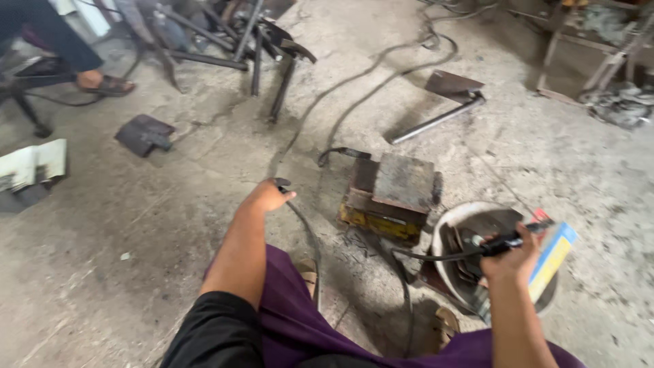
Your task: The person welds a cylindrical metal tube to a flat metal plate using a handheld welding torch. They reposition the tube and plate multiple times to weld different edges, then weld a small metal bracket to the plate. The person sits on the floor during the task.
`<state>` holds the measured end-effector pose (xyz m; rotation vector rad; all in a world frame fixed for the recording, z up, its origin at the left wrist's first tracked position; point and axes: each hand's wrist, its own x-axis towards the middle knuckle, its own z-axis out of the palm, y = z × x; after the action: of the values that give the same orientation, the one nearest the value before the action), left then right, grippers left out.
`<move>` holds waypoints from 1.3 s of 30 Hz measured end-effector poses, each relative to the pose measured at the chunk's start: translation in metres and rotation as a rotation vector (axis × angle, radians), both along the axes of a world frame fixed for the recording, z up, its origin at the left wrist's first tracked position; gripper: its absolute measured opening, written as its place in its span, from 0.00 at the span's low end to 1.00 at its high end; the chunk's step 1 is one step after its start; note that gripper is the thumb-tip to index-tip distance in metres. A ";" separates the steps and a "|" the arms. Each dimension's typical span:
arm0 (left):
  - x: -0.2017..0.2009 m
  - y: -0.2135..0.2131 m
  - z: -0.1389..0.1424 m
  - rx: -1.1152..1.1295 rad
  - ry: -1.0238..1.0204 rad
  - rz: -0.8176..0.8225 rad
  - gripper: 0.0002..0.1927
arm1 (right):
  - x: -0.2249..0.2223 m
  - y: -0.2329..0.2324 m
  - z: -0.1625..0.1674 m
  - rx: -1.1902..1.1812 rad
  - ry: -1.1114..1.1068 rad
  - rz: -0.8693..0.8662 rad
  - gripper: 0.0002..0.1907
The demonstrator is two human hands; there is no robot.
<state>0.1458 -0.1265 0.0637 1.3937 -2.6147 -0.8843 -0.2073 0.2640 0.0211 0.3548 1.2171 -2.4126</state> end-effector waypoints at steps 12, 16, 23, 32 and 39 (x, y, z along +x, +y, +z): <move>-0.009 0.019 -0.025 0.042 0.023 -0.219 0.32 | -0.033 0.090 0.062 0.049 -0.165 -0.109 0.13; -0.019 0.023 -0.025 0.055 -0.103 -0.223 0.32 | -0.052 0.130 0.091 0.321 0.039 0.069 0.15; -0.051 0.037 -0.029 0.056 -0.304 -0.210 0.33 | -0.071 0.140 0.044 0.661 -0.109 0.128 0.17; -0.066 0.035 -0.041 0.003 -0.395 -0.248 0.31 | -0.070 0.143 -0.025 0.940 0.088 0.105 0.20; -0.077 0.039 -0.037 0.063 -0.405 -0.230 0.31 | -0.058 0.160 -0.027 0.903 -0.033 0.031 0.43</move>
<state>0.0690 -0.0880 0.0265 1.4378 -3.1262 -0.7803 -0.2657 0.4243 -0.0059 0.6090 2.2104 -1.6753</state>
